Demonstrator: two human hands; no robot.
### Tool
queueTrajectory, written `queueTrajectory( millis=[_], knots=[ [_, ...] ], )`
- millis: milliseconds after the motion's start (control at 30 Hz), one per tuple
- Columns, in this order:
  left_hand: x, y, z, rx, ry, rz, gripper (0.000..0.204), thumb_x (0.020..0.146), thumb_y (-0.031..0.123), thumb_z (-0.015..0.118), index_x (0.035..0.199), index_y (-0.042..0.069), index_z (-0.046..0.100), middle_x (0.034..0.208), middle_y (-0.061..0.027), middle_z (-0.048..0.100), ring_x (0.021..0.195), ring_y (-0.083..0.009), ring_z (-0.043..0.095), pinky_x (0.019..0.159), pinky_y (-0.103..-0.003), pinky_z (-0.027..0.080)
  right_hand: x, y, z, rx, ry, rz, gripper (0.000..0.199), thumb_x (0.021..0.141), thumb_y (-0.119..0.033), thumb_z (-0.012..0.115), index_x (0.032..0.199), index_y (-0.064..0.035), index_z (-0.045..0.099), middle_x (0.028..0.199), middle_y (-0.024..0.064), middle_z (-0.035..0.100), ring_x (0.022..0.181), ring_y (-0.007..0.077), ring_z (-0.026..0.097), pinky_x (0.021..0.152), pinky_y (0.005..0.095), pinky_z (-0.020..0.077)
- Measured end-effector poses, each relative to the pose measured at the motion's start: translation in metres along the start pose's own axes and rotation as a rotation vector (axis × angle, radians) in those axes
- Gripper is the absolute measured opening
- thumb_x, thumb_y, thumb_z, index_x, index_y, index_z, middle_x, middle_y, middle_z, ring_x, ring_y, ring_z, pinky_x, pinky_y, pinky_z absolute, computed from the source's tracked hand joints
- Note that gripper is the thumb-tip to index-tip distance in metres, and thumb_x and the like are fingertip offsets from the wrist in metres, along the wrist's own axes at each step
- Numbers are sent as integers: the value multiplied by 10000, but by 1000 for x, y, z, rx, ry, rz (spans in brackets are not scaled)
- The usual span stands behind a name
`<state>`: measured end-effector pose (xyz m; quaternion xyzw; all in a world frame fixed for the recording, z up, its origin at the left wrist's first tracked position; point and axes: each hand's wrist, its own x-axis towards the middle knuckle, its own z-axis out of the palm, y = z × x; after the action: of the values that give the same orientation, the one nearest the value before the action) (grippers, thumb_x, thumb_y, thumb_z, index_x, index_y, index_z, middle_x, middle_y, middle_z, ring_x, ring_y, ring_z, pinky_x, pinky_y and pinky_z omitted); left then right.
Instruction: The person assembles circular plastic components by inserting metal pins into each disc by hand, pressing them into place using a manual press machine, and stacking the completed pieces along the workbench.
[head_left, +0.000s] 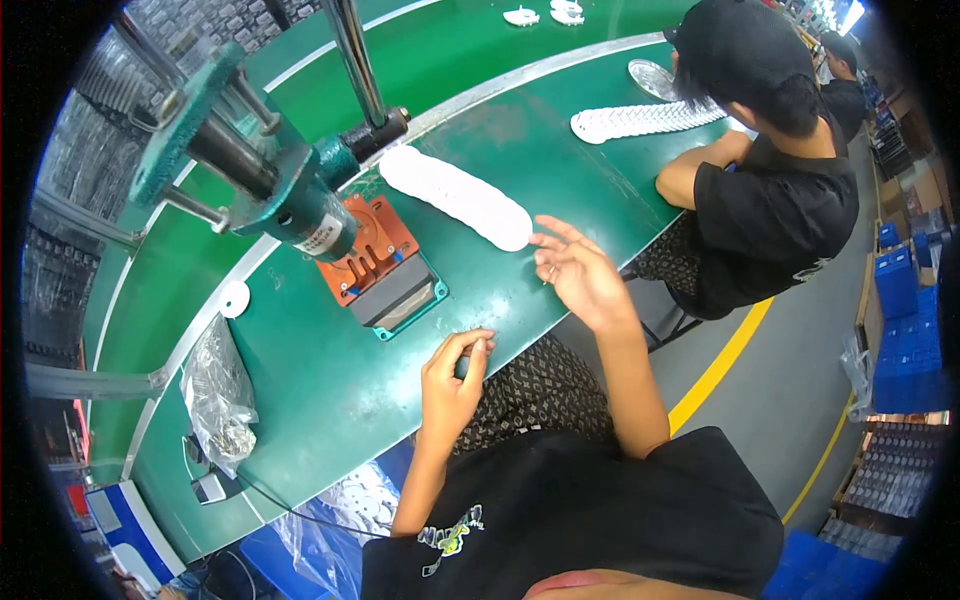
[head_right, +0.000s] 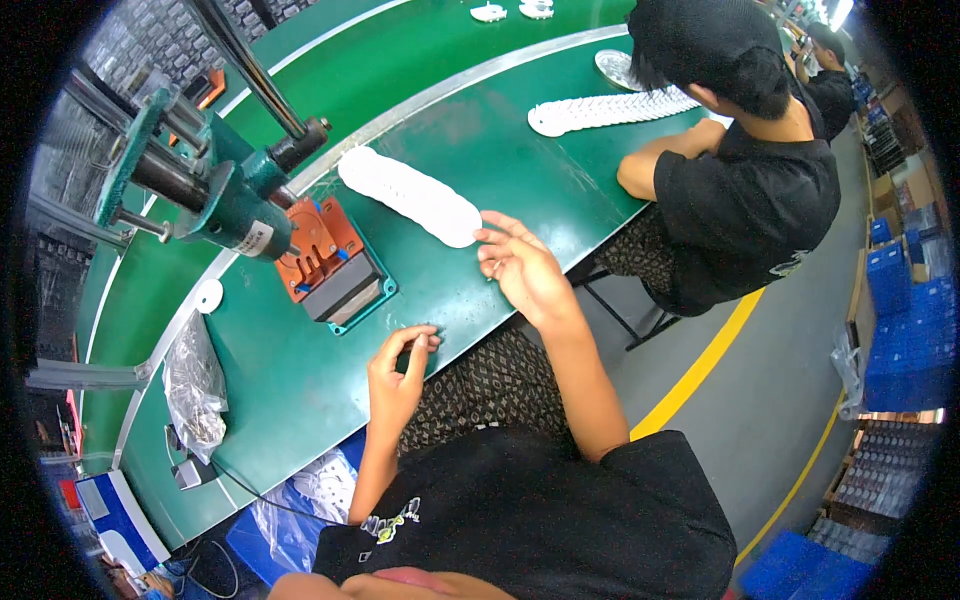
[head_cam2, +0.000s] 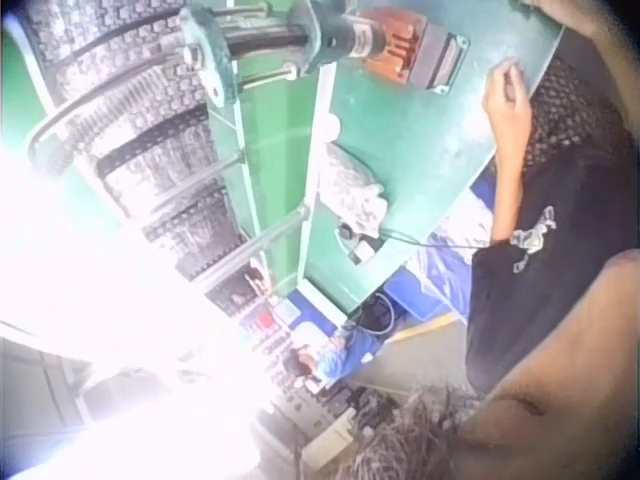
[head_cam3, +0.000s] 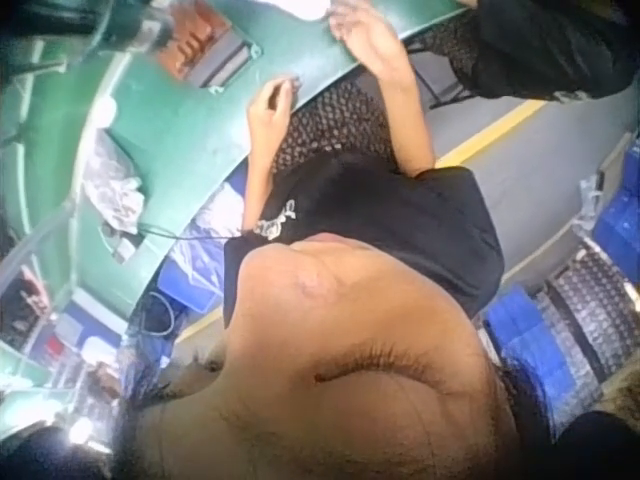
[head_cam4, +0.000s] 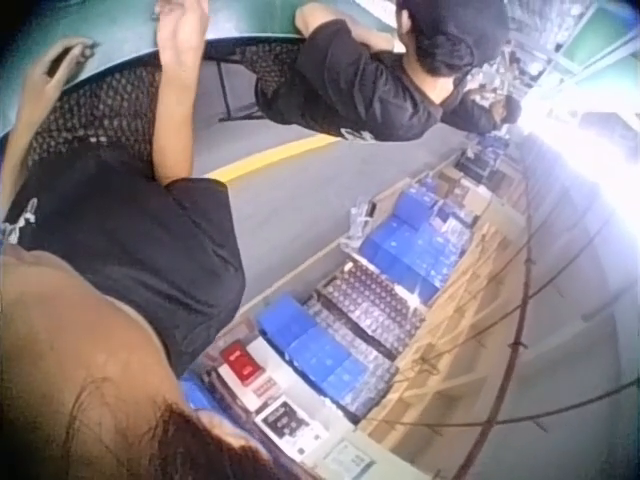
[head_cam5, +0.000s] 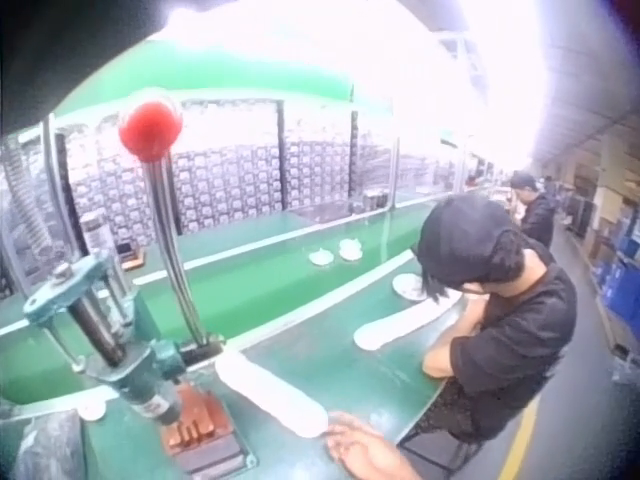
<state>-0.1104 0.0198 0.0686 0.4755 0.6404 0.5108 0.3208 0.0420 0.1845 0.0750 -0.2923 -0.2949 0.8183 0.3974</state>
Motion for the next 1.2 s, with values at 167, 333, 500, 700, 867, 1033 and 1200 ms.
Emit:
queueTrajectory(
  millis=[167,333,500,700,867,1033,1200],
  knots=[
    [-1,-4,4,-42,19,-39,124,915,26,576,990,-22,663,886,-123,695,817,-171,681,747,-280,513,-17,-2,0,262,-239,86,621,715,160,429,1334,132,388,1269,250,503,1203,329,507,1053,408,405],
    [0,0,-20,-120,261,48,119,926,45,568,975,-21,653,898,-98,681,822,-169,651,765,-300,504,-22,4,11,250,-276,110,583,790,137,539,1345,143,362,1332,275,462,1285,346,449,1122,421,347],
    [29,-15,-143,479,738,251,262,921,63,568,1171,-15,565,1144,-158,592,1084,-246,568,925,-378,466,-30,21,17,104,-226,108,523,864,75,575,1337,141,361,1319,296,477,1258,341,489,1095,399,400],
    [92,-68,-262,1371,619,79,439,896,179,591,1275,-26,510,1375,-310,406,1268,-459,393,1059,-487,356,-18,43,17,43,-170,193,301,905,-16,613,1165,79,496,1206,308,560,1094,348,616,967,431,519],
    [76,-65,-227,1145,263,-202,499,951,276,511,1334,-40,469,1446,-277,350,1275,-454,381,1057,-466,357,-15,52,12,96,-214,80,192,920,-73,618,1071,27,554,1135,257,614,1033,295,640,956,408,511],
    [-3,-37,-149,1205,167,-67,492,974,234,463,1377,-43,414,1474,-224,339,1271,-417,383,1068,-455,331,-17,55,10,90,-157,133,147,924,-64,610,1053,-7,569,1063,185,647,1068,259,607,963,375,486],
    [-31,-5,-104,1028,169,-115,489,919,161,583,1354,-19,450,1393,-214,423,1211,-387,451,1018,-431,381,-13,55,19,140,-145,65,253,926,23,500,1176,58,483,1269,265,534,1200,324,542,1068,409,423]
  ],
)
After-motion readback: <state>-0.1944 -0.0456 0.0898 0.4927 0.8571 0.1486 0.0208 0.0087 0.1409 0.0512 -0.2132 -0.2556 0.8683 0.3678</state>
